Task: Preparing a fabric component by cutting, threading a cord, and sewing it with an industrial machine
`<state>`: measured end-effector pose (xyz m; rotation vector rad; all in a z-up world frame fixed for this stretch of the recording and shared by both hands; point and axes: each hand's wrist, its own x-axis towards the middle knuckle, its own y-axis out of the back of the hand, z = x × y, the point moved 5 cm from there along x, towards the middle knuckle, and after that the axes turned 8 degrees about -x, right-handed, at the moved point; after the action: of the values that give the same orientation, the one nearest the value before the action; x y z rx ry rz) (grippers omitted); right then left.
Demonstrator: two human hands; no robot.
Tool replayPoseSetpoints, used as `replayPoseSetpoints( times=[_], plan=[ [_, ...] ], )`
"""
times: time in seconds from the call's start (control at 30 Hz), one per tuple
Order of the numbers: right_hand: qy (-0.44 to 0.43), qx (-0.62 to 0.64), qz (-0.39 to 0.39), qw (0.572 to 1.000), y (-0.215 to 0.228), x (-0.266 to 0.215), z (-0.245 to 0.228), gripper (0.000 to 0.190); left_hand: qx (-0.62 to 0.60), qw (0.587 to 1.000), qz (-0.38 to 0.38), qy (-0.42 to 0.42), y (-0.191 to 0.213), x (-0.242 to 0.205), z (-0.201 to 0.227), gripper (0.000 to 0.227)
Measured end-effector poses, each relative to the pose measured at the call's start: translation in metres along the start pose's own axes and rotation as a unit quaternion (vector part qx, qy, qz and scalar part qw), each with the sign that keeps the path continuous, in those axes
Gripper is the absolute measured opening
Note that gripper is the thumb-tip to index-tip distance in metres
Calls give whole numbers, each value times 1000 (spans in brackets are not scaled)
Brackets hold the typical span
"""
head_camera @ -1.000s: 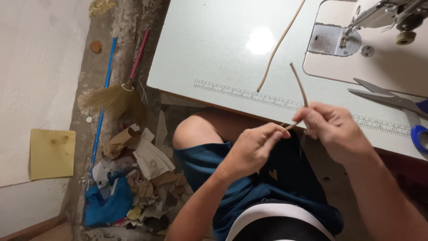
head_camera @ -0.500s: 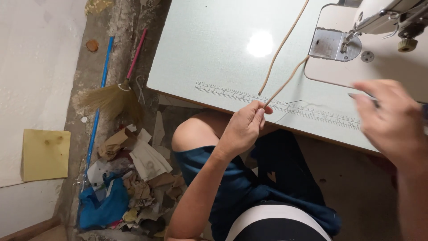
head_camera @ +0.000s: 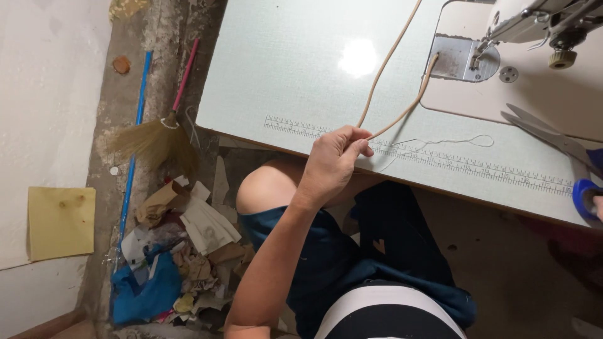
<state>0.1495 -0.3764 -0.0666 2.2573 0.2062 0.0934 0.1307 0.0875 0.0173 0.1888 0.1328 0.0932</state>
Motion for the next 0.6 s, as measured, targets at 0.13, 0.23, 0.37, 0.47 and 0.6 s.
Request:
replayPoseSetpoints(
  times=[0.13,0.23,0.37,0.47,0.6],
  plan=[
    [-37,53,-33,997,-3,-15,0,58,-7,1000,-2,11,-7,5,-2,10],
    [-64,102,-75,990,-9,-18,-7,58,-15,1000,11,14,-7,4,-1,11],
    [-122,166,-206,957,-43,-32,-69,48,-27,999,18,0,-6,1,17,15],
    [-157,198,-345,904,-85,-37,-149,28,51,999,-2,-12,-5,-6,36,17],
    [-149,222,-405,874,-106,-20,-210,17,144,989,-26,-34,-8,-10,39,18]
  ],
)
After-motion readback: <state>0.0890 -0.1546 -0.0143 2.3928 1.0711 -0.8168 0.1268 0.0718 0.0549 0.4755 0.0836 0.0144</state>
